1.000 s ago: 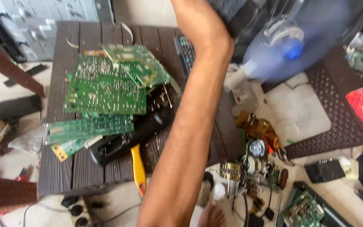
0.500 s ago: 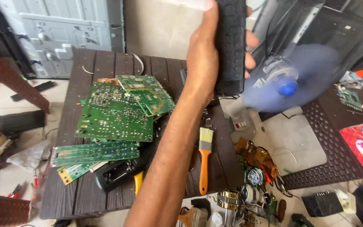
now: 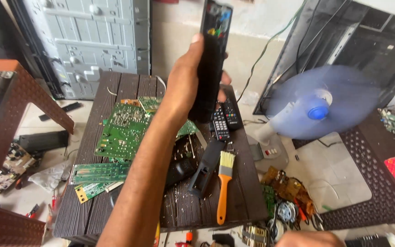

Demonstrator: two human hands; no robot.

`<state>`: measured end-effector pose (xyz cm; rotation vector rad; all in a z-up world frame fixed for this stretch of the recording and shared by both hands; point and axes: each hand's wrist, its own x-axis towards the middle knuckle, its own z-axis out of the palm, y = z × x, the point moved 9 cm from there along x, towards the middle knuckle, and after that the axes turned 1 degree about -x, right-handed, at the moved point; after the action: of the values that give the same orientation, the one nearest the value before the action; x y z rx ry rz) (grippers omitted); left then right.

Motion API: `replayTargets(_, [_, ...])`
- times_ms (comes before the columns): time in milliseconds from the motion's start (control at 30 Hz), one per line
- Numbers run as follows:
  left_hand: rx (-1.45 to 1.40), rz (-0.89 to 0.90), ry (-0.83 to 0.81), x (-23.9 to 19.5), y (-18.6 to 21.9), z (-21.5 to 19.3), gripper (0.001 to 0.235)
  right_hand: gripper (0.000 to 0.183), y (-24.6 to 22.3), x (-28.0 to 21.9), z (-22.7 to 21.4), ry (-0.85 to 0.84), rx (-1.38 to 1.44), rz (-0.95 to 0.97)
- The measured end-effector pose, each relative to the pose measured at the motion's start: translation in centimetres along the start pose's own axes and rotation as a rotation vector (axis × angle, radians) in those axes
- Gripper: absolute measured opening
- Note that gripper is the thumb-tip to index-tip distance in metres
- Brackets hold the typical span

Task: The person disassembles a remote control, cleans the internal components with a brush, and reassembles the device. They handle the remote casing, circuit board, and buttons while working at a cluttered table.

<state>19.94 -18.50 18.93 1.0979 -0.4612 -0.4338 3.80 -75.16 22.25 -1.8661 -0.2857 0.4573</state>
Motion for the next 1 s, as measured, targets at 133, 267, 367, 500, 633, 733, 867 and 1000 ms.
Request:
replayTargets(133, [0.033,-0.059,0.07,-1.1,-0.3,-0.1,0.079,0.044,2.0,7.7,4.6,-0.193,0.186,0.006])
replayTargets(267, [0.146,-0.061,0.054,-2.9,-1.7,0.4,0.089,0.044,-1.6,16.4,19.7,-0.396,0.441,0.058])
replayTargets(367, [0.145,-0.025,0.11,-3.5,-0.4,0.7,0.09,0.033,-14.2,19.8,31.2,-0.526,-0.254,-0.152])
replayTargets(500, [0.012,0.009,0.058,-2.8,-0.4,1.1,0.085,0.068,-6.2,17.9,35.6,-1.198,0.419,-0.38])
replayTargets(633, [-0.037,0.005,0.051,-0.4,-1.7,2.2,0.078,0.063,-14.8,16.3,32.3,-0.506,-0.649,-0.48])
replayTargets(733, [-0.089,0.15,0.006,-0.6,-0.6,2.9,0.045,0.045,-4.1,20.1,25.1,-0.456,0.285,0.044])
replayTargets(867, [-0.037,0.134,-0.036,0.9,-1.1,4.3,0.014,0.117,-7.3,19.8,24.4,-0.472,0.32,-0.54])
replayTargets(1000, [-0.102,0.199,-0.12,0.2,-1.4,4.0,0.011,0.054,-21.1,13.0,37.6,0.537,-0.297,-0.572])
